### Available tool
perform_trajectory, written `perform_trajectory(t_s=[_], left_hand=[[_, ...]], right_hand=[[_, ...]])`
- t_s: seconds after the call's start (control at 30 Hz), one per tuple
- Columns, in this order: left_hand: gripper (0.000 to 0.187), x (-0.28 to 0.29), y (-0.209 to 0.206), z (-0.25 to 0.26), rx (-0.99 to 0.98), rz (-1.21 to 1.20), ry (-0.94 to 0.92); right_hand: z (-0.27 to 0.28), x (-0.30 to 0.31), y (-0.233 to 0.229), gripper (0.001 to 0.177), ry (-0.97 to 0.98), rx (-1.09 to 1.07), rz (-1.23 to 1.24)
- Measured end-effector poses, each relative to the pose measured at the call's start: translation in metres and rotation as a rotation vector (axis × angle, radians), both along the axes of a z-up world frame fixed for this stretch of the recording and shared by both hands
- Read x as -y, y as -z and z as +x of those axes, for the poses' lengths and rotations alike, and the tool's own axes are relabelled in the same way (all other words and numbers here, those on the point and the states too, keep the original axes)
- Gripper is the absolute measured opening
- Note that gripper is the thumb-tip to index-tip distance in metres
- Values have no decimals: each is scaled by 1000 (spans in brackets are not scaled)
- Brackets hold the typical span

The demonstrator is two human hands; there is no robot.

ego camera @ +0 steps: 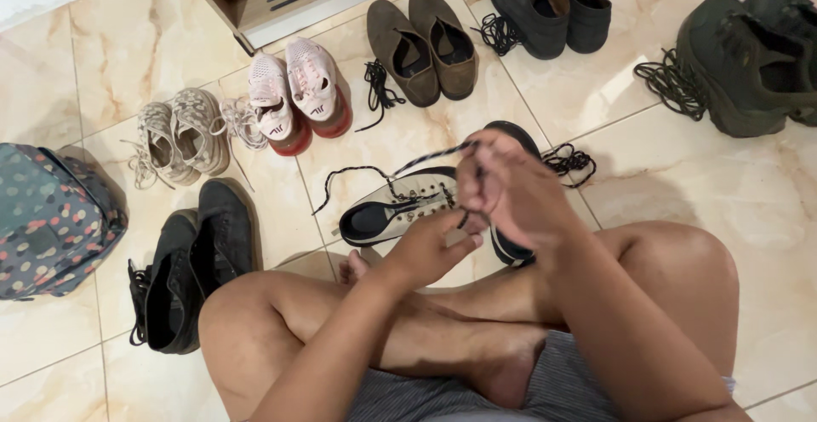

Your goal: The person sits on the floor and laces a pair of canvas shoes. They thread the laces through the eyelets, tighten them, and tie a knot.

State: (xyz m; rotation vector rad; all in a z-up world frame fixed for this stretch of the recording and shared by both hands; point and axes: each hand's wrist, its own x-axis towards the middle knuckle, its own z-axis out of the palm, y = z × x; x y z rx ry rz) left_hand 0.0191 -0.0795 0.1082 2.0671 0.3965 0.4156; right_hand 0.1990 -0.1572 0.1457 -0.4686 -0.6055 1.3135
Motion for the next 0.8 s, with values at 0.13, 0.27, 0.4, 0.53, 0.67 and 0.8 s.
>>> perform_trajectory(t_s=[0.13,0.27,0.4,0.53,0.67,0.8], left_hand=[[19,-13,16,2,-121,27,-206],[17,-31,30,0,17,-284,-315],[16,-37,39,4,53,-156,-435],[17,-44,39,9,67,-86,-519],[22,-50,42,11,59,-123,-546],[17,-48,50,11,112,-145,-532]], right_hand=[[36,9,-6,15,281,-50,11],[67,23,-17,20,464,102,-31],[72,22,-20,25,551,223,-76],[65,18,-18,32,670,550,-272],[66,14,-14,24,701,571,-196],[66,15,-11,21,742,707,-177]])
